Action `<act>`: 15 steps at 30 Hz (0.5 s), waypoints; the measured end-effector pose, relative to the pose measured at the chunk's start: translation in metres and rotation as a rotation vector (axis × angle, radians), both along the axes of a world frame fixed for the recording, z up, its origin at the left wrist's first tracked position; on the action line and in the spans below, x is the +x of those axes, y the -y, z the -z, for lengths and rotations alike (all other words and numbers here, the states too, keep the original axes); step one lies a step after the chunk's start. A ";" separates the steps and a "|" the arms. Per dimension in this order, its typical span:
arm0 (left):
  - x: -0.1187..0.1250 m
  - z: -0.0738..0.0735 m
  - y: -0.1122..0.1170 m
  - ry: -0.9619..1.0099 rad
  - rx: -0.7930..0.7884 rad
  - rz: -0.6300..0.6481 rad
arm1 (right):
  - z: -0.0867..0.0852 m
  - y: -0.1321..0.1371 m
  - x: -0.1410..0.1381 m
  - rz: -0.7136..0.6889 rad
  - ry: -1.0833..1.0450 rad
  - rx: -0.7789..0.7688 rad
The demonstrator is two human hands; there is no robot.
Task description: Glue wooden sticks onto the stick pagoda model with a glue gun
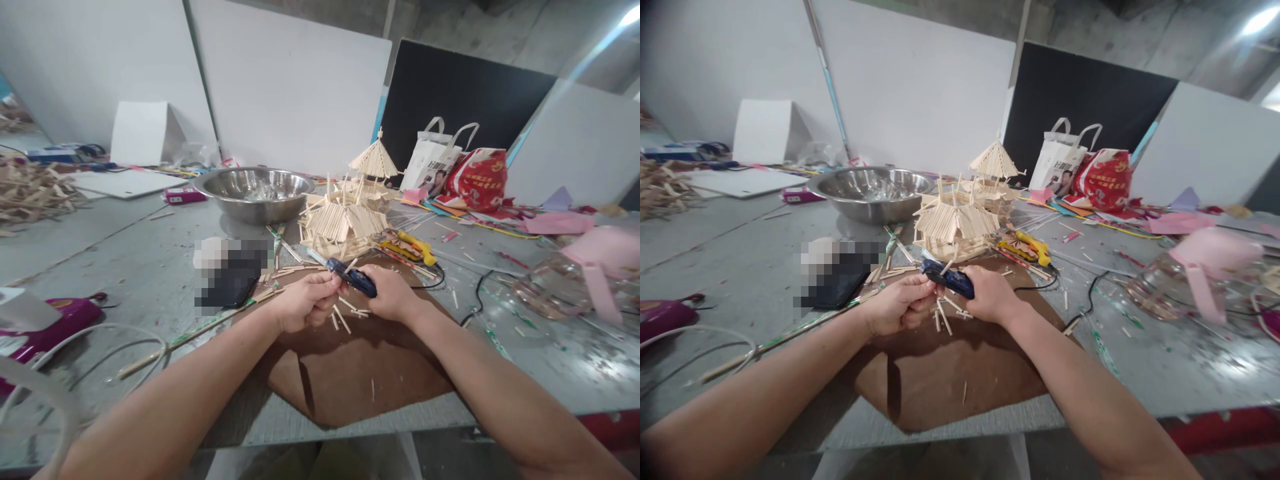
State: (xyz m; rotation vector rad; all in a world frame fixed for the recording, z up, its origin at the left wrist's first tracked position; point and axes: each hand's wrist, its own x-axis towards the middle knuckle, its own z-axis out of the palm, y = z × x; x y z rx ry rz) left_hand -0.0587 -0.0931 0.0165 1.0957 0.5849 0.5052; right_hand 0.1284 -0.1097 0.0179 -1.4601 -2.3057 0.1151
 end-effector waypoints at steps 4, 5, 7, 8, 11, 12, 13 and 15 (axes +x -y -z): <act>0.003 0.002 -0.002 -0.060 0.144 -0.110 | -0.001 -0.001 -0.002 0.054 0.025 -0.016; 0.004 0.003 -0.001 -0.085 0.216 -0.165 | 0.000 -0.002 -0.002 0.070 0.027 -0.016; 0.007 0.003 -0.001 -0.134 0.345 -0.255 | 0.001 -0.004 -0.001 0.084 0.021 -0.014; 0.009 0.004 -0.001 -0.147 0.383 -0.280 | 0.001 -0.005 0.000 0.081 0.013 -0.013; 0.008 0.002 0.000 -0.125 0.356 -0.254 | 0.000 -0.005 0.002 0.045 -0.021 -0.023; 0.007 0.001 0.000 -0.104 0.313 -0.217 | 0.000 -0.004 0.003 0.026 -0.038 -0.031; 0.006 0.001 0.000 -0.082 0.261 -0.170 | -0.001 -0.003 0.004 -0.003 -0.057 -0.040; 0.002 0.000 0.000 -0.038 0.152 -0.055 | -0.002 -0.002 0.005 -0.088 -0.089 -0.057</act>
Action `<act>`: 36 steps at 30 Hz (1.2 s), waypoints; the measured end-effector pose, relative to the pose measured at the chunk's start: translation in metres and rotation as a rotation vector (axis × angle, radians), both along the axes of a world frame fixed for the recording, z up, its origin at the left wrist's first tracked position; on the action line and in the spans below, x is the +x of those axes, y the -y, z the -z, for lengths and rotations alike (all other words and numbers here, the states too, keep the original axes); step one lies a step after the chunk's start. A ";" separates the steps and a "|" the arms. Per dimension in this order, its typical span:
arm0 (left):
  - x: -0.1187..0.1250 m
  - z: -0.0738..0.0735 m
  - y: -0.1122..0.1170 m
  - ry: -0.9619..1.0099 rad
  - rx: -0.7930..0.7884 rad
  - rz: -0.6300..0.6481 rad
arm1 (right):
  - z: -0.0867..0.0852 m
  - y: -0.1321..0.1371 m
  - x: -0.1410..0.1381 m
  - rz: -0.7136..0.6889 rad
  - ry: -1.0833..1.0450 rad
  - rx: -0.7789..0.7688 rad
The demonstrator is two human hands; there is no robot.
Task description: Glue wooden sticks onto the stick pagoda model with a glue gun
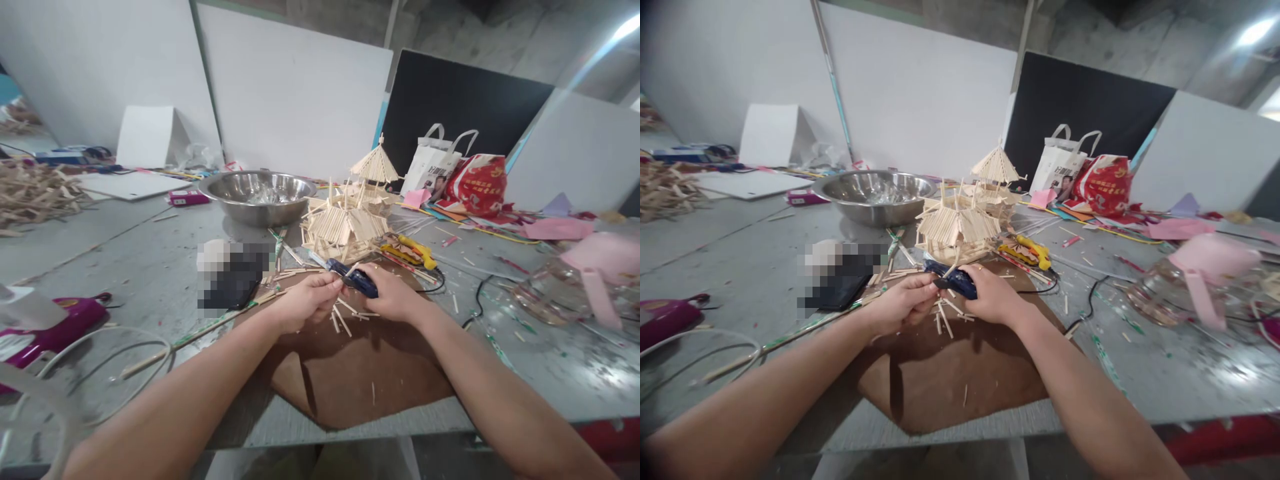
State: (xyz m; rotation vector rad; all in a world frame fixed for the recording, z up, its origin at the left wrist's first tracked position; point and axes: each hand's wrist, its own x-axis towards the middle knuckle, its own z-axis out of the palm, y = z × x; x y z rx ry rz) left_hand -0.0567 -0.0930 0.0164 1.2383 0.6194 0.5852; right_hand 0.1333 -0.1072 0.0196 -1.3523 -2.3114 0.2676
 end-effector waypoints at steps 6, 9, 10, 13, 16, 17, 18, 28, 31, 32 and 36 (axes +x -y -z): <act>-0.005 0.002 0.001 0.095 -0.223 0.221 | -0.003 -0.003 0.006 -0.142 0.045 0.110; -0.006 0.001 0.002 0.095 -0.193 0.214 | -0.001 -0.008 0.011 -0.033 0.159 0.141; -0.006 0.001 0.002 0.077 -0.156 0.196 | 0.001 -0.009 0.014 0.022 0.204 0.126; -0.005 0.000 0.000 -0.057 0.024 0.116 | 0.008 -0.014 0.021 0.147 0.358 -0.007; -0.001 0.003 -0.003 -0.276 0.370 -0.037 | 0.011 -0.016 0.027 0.189 0.446 -0.109; 0.000 0.005 -0.004 -0.350 0.499 -0.098 | 0.009 -0.015 0.028 0.186 0.438 -0.104; 0.000 0.006 -0.005 -0.422 0.616 -0.152 | 0.007 -0.014 0.027 0.177 0.407 -0.075; 0.006 0.002 0.004 -1.002 1.032 -0.231 | -0.002 0.006 -0.013 0.000 0.292 0.176; 0.009 0.004 0.006 -1.084 1.058 -0.239 | 0.002 0.007 -0.017 0.054 0.400 0.150; 0.009 0.005 0.006 -1.107 1.069 -0.242 | 0.003 0.007 -0.017 0.073 0.418 0.149; 0.009 0.005 0.008 -1.167 1.121 -0.251 | 0.006 0.009 -0.020 0.152 0.457 0.150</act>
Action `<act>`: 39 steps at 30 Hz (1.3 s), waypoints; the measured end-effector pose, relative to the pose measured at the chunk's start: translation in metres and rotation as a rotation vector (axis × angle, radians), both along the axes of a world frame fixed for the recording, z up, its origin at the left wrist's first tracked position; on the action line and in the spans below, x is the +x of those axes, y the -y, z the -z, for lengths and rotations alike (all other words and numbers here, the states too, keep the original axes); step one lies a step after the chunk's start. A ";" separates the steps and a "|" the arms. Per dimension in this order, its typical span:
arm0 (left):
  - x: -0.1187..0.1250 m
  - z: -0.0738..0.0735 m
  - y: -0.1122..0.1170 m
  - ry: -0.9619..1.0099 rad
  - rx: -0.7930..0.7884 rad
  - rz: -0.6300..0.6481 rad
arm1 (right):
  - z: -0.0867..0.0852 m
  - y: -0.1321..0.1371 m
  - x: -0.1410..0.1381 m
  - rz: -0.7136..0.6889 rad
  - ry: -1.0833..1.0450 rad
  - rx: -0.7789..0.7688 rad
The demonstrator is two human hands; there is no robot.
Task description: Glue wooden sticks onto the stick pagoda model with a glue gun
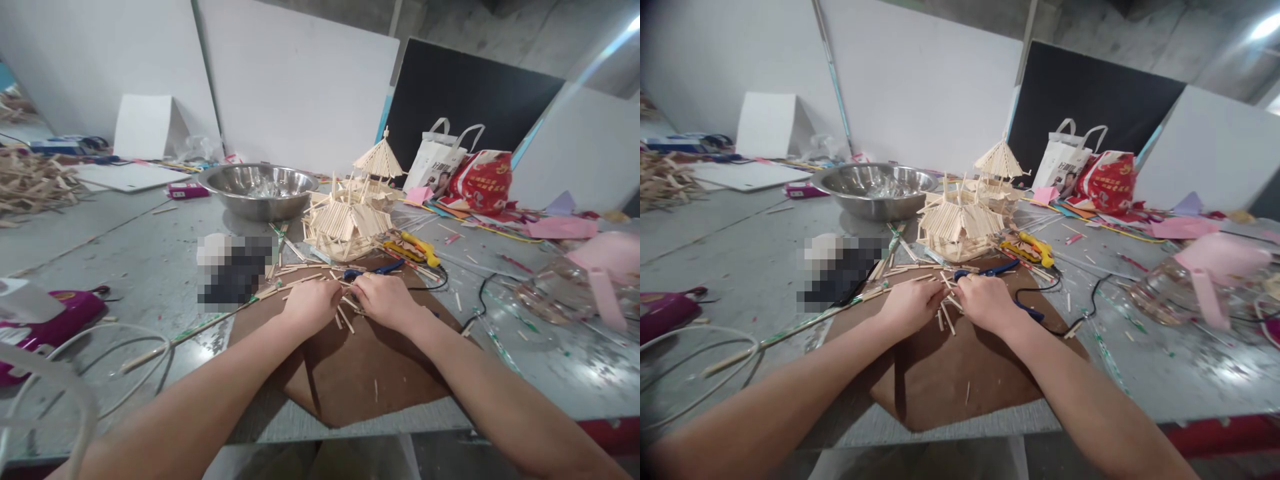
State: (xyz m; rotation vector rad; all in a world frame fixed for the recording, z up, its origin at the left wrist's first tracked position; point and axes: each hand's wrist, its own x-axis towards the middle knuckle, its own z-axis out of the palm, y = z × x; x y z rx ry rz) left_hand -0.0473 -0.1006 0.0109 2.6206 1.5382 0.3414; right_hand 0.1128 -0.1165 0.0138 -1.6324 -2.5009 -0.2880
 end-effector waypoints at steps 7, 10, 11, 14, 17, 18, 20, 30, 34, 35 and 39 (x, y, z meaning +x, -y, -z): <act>0.003 0.001 0.001 -0.023 0.007 -0.091 | 0.003 -0.002 -0.006 0.137 -0.114 -0.007; 0.000 0.002 -0.003 -0.011 0.024 -0.110 | 0.004 -0.009 0.002 0.127 -0.190 -0.027; -0.002 0.002 -0.005 -0.002 0.028 -0.120 | 0.005 -0.012 0.005 0.108 -0.210 -0.039; -0.009 0.003 -0.013 0.021 0.044 -0.128 | 0.007 -0.018 0.012 0.044 -0.302 -0.052; -0.013 0.005 -0.018 0.065 0.149 -0.076 | 0.009 -0.020 0.013 -0.032 -0.480 -0.078; -0.013 0.006 -0.019 0.093 0.188 -0.054 | 0.010 -0.020 0.013 -0.049 -0.527 -0.092; -0.012 0.007 -0.020 0.174 0.227 -0.008 | 0.011 -0.019 0.013 -0.062 -0.550 -0.112; 0.002 -0.004 -0.018 0.132 0.221 0.276 | 0.011 -0.018 0.016 -0.215 -0.426 -0.067; 0.008 -0.018 -0.025 0.041 0.258 0.316 | 0.006 -0.016 0.016 -0.257 -0.475 -0.055; 0.010 -0.022 -0.027 0.025 0.256 0.334 | 0.003 -0.015 0.017 -0.261 -0.487 -0.053; 0.018 -0.037 -0.035 0.119 0.169 0.281 | -0.015 -0.019 0.037 -0.173 -0.586 -0.078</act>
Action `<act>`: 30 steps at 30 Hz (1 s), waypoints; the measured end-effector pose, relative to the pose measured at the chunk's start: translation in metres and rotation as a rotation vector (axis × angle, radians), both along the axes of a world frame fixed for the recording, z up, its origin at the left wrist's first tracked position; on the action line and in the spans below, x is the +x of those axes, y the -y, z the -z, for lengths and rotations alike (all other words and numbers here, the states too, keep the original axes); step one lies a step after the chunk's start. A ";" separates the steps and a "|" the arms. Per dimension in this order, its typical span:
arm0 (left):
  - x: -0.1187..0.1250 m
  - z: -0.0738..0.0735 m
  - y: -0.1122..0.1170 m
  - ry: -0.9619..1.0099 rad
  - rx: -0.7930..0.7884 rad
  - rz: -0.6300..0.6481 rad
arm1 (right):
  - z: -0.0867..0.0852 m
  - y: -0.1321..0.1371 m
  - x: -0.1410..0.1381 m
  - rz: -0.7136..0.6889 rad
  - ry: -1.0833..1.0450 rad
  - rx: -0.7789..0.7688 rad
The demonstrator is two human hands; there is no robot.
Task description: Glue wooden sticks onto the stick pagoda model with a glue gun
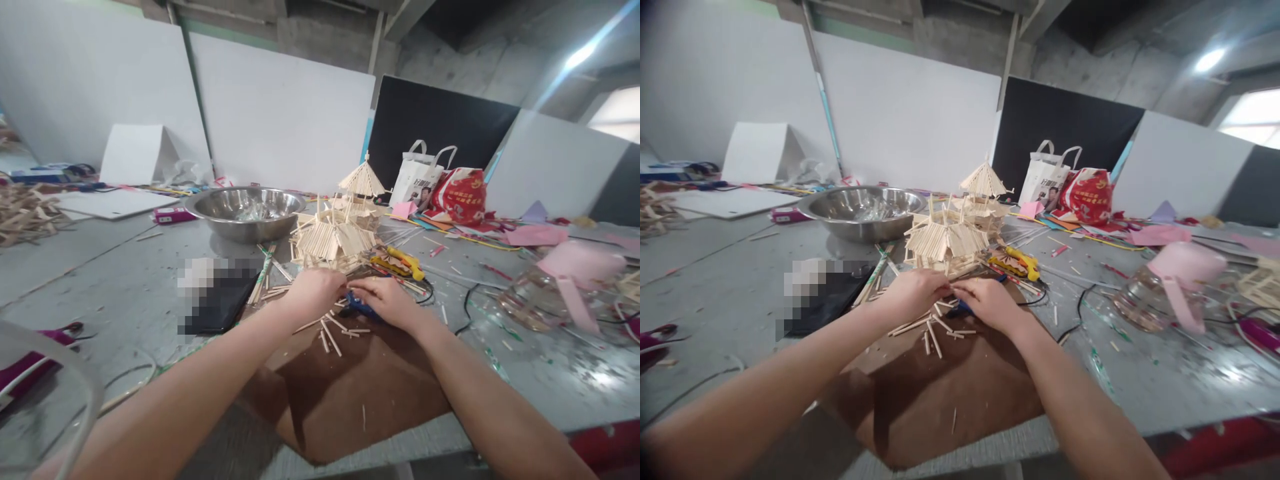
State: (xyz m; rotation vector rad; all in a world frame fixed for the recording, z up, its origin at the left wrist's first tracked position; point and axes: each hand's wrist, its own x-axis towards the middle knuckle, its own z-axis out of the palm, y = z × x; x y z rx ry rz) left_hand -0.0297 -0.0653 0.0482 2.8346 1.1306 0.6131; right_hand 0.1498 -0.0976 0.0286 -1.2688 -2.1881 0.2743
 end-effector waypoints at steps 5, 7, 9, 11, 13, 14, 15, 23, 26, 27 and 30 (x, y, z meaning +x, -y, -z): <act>0.010 0.002 -0.008 0.538 -0.375 -0.127 | -0.018 -0.036 0.063 0.739 -0.067 -0.085; 0.016 0.010 -0.009 0.736 -0.547 -0.144 | -0.013 -0.056 0.087 0.874 -0.040 -0.123; 0.022 0.018 -0.009 0.848 -0.655 -0.121 | 0.000 -0.073 0.104 0.958 -0.025 -0.222; 0.027 0.025 -0.006 0.935 -0.746 -0.109 | 0.014 -0.087 0.114 1.014 -0.034 -0.328; 0.030 0.031 -0.004 1.005 -0.828 -0.107 | 0.028 -0.094 0.118 1.034 -0.064 -0.412; 0.030 0.034 -0.003 1.038 -0.867 -0.105 | 0.033 -0.096 0.120 1.038 -0.085 -0.447; 0.030 0.036 -0.003 1.067 -0.900 -0.104 | 0.037 -0.097 0.121 1.042 -0.113 -0.473; 0.028 0.045 -0.005 1.242 -1.004 -0.080 | 0.032 -0.083 0.129 1.012 -0.515 -0.349; 0.028 0.045 -0.005 1.280 -1.022 -0.072 | 0.017 -0.080 0.124 0.889 -0.710 -0.249; 0.027 0.044 -0.005 1.294 -1.030 -0.069 | 0.010 -0.078 0.121 0.838 -0.772 -0.230; 0.025 0.044 -0.006 1.338 -1.072 -0.073 | -0.009 -0.073 0.106 0.678 -0.933 -0.208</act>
